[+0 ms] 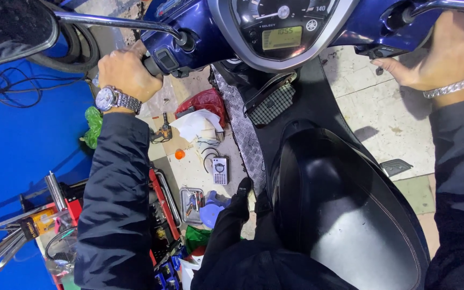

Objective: Testing the voltage and health of a motorcycle battery using a multimeter and a battery tester

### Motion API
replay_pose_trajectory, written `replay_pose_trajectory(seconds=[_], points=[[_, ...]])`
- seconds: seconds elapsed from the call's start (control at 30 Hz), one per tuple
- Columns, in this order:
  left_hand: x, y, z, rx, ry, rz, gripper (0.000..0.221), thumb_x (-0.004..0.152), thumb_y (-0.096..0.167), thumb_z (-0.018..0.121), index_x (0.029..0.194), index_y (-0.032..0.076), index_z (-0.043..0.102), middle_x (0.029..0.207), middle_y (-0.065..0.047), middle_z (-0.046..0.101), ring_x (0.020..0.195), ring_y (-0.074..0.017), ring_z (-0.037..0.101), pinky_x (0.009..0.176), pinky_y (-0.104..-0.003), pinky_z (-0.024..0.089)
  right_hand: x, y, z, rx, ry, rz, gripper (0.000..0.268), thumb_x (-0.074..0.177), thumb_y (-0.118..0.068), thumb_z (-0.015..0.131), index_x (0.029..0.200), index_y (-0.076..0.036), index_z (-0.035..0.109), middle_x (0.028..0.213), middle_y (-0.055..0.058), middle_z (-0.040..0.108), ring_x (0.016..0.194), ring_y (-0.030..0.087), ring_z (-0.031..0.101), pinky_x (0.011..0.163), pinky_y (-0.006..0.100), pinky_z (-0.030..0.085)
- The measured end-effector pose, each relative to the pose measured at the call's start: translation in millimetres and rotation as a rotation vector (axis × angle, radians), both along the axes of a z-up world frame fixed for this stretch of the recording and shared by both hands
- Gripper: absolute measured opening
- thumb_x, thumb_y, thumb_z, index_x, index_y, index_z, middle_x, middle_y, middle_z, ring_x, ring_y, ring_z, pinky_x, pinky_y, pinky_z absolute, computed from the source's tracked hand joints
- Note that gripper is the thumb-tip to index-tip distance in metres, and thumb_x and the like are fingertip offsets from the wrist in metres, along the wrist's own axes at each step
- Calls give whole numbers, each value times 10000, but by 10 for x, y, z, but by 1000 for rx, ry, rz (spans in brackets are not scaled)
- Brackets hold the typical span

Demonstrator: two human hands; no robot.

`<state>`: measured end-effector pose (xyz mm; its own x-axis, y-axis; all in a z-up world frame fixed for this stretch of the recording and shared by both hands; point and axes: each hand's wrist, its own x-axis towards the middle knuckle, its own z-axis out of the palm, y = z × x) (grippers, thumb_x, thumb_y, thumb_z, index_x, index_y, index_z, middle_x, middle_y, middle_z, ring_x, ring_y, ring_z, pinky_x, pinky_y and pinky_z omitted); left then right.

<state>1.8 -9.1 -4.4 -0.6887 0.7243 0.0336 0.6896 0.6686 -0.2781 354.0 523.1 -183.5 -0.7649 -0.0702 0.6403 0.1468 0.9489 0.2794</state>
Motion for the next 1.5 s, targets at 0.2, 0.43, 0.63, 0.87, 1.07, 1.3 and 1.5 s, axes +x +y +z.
replay_pose_trajectory(seconds=[0.2, 0.43, 0.63, 0.87, 1.07, 1.3, 1.5], points=[[-39, -51, -63, 16, 17, -4, 352, 811, 474, 664, 921, 144, 722, 739, -127, 711, 667, -413, 688, 626, -503, 560, -50, -158, 351, 68, 67, -29, 924, 994, -903, 647, 1287, -28, 666, 1099, 77, 718, 1025, 184, 773, 926, 237, 683], [-99, -36, -79, -97, -17, 59, 433, 910, 524, 606, 738, 129, 648, 618, -22, 643, 576, -263, 676, 680, -412, 621, -209, -325, 1137, -592, -481, 25, 949, 824, -629, 888, 1446, 44, 640, 1180, 238, 762, 941, 396, 741, 818, 443, 610], [-36, 8, -49, -39, -9, 31, 372, 790, 465, 607, 924, 144, 736, 747, -138, 725, 658, -427, 697, 609, -507, 562, -246, -402, 1234, -624, -412, 293, 927, 818, -376, 898, 1463, 158, 501, 1342, 351, 664, 1206, 514, 659, 1072, 525, 546], [-14, 34, -8, -65, -22, 49, 384, 815, 491, 613, 980, 159, 715, 779, -117, 726, 675, -402, 703, 631, -497, 573, -103, -298, 955, -374, -288, 134, 900, 883, -670, 856, 1385, 49, 657, 1237, 184, 773, 1113, 349, 764, 1020, 401, 612], [-27, 28, -28, -43, -19, 51, 377, 804, 488, 601, 948, 159, 718, 766, -115, 732, 678, -410, 699, 640, -499, 562, -82, -328, 899, -409, -241, 148, 892, 906, -584, 875, 1431, 91, 619, 1254, 222, 765, 1096, 368, 765, 956, 407, 628], [-34, 15, -68, -40, -41, 58, 321, 776, 461, 625, 862, 156, 675, 714, -103, 710, 649, -408, 687, 649, -502, 565, -8, -284, 670, -52, -140, -120, 946, 1006, -1001, 565, 1353, -128, 673, 921, -50, 664, 741, 95, 666, 711, 216, 580], [-7, 92, 40, 21, -77, 16, 508, 712, 399, 630, 1161, 177, 714, 814, -173, 747, 730, -448, 706, 647, -543, 553, -447, -706, 1812, -1211, -816, -302, 1097, 640, -368, 860, 1510, 11, 310, 1513, 289, 441, 1369, 484, 428, 1151, 575, 329]])
